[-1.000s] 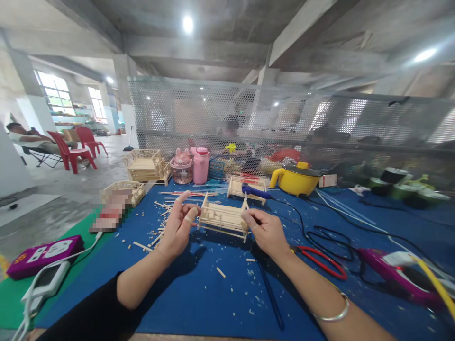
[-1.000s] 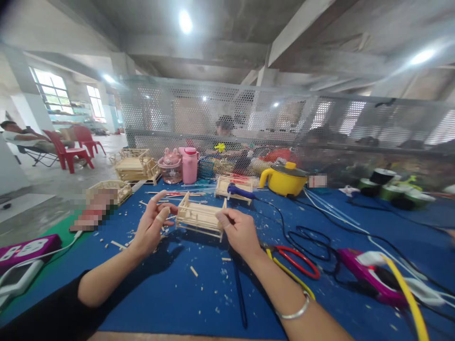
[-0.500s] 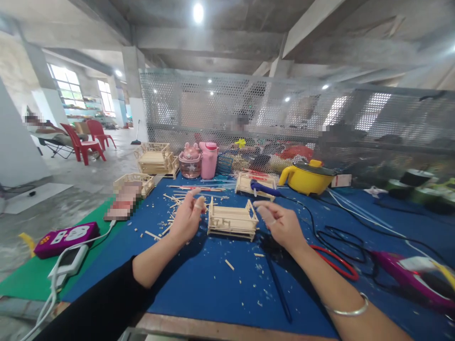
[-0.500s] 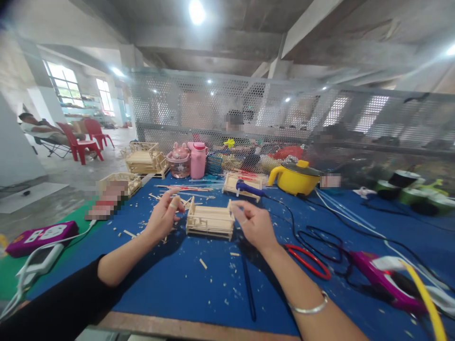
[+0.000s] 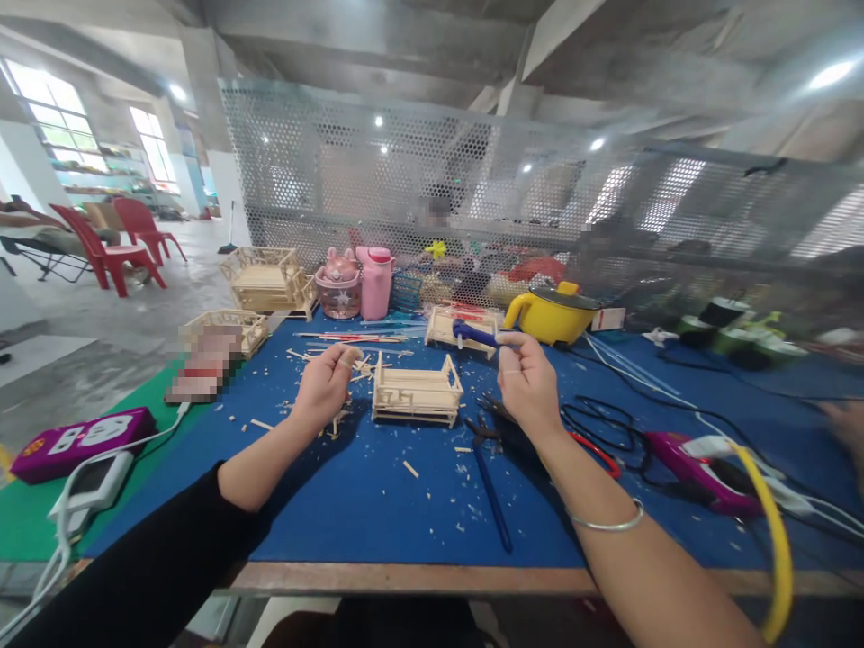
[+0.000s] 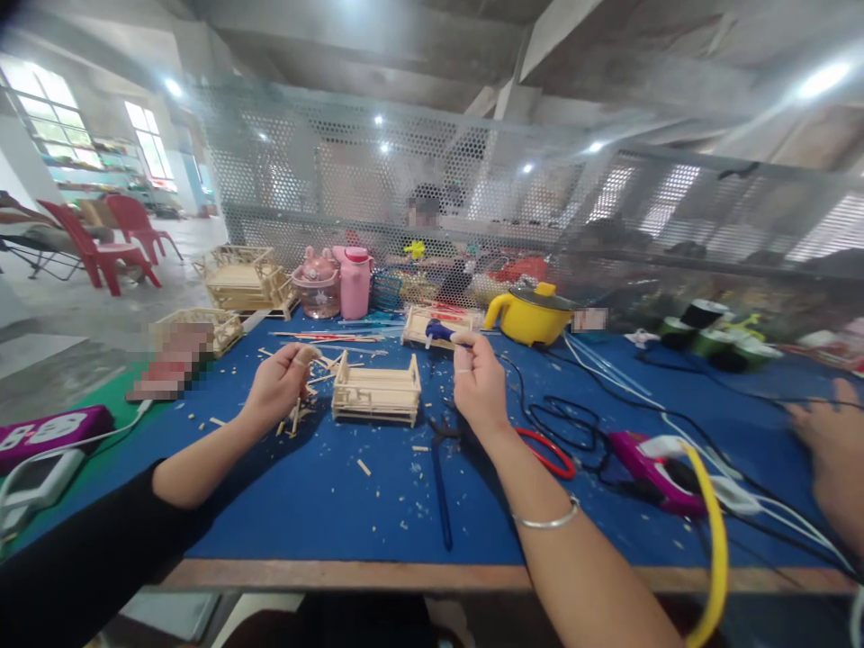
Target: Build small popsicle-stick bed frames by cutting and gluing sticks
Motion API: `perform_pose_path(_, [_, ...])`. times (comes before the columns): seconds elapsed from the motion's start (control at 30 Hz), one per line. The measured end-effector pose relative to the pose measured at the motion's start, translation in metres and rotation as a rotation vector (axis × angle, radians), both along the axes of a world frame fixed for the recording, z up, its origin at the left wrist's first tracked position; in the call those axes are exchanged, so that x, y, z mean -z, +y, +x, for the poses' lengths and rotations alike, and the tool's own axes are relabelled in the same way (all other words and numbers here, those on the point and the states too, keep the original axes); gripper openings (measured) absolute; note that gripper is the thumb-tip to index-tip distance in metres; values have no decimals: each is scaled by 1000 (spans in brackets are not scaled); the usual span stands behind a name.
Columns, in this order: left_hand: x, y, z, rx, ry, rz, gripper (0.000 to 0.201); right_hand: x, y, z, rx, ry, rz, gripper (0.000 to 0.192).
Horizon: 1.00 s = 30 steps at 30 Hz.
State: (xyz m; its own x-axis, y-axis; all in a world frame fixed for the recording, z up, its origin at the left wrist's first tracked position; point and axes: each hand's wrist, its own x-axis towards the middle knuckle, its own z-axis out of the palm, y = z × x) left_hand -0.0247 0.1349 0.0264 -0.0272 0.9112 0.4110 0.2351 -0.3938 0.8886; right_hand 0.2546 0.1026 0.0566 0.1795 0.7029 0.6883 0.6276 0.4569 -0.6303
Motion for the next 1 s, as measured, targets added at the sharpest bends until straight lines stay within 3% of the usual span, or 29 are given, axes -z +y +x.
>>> perform_pose_path(0.2, [3, -2, 2, 70, 86, 157, 24, -4, -3, 4, 50, -23, 48, 20])
perform_pose_path(0.33, [4, -5, 3, 99, 294, 395, 21, -4, -29, 15, 148, -251, 80, 20])
perform_pose_path(0.43, [4, -6, 3, 72, 307, 429, 22, 4, -64, 21, 107, -481, -94, 22])
perform_pose_path(0.57, [2, -5, 3, 59, 213, 364, 23, 24, -111, 10, 125, -657, -327, 26])
perform_pose_path(0.7, [-1, -6, 1, 101, 178, 314, 24, 41, -138, -12, -13, -802, -483, 45])
perform_pose_path(0.83, [-4, -9, 0, 114, 205, 311, 25, 51, -132, -17, 91, -827, -651, 46])
perform_pose_path(1.0, [-4, -8, 1, 100, 231, 357, 24, 55, -96, 6, 214, -869, -627, 48])
